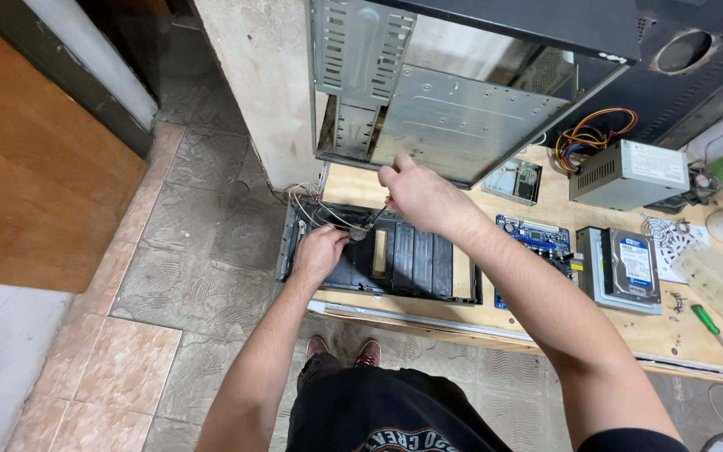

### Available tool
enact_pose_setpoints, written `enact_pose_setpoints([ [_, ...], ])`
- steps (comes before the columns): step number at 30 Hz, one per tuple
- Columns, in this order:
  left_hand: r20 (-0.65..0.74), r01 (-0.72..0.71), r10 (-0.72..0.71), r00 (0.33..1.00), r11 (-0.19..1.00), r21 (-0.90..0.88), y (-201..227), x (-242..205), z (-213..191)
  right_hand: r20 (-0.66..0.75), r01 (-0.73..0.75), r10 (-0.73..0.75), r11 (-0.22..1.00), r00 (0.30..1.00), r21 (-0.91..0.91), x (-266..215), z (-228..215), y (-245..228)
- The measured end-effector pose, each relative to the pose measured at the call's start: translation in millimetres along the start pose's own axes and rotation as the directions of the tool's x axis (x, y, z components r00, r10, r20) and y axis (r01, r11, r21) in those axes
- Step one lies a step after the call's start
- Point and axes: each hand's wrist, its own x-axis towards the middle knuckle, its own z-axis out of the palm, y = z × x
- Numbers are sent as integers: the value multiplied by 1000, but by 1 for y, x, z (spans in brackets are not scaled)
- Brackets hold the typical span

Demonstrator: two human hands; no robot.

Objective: The person works on a computer case, using a screwdriver to tighten screws on the front panel. They handle the case, a screwdriver, and small screws, focusing on securing the front bezel area.

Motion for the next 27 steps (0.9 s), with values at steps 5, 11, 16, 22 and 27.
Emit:
enact_pose_setpoints([
  [5,15,28,-28,999,1000,0,5,-1,-3,-81,66,-84,977,993,-202,4,23,14],
  [11,31,23,-24,999,1000,4,1,3,-2,-147,5,-25,991,989,-137,-2,11,11],
  [16,46,18,-19,999,1000,11,-1,-1,0,-51,-3,5,999,999,42,-4,14,3],
  [22,90,65,-66,994,998,13,4,3,-10,-98,-199,190,976,977,-90,-1,-10,-18],
  [27,114,68,-77,991,995,79,2,4,-6,-19,-199,200,980,980,22,-7,4,-14],
])
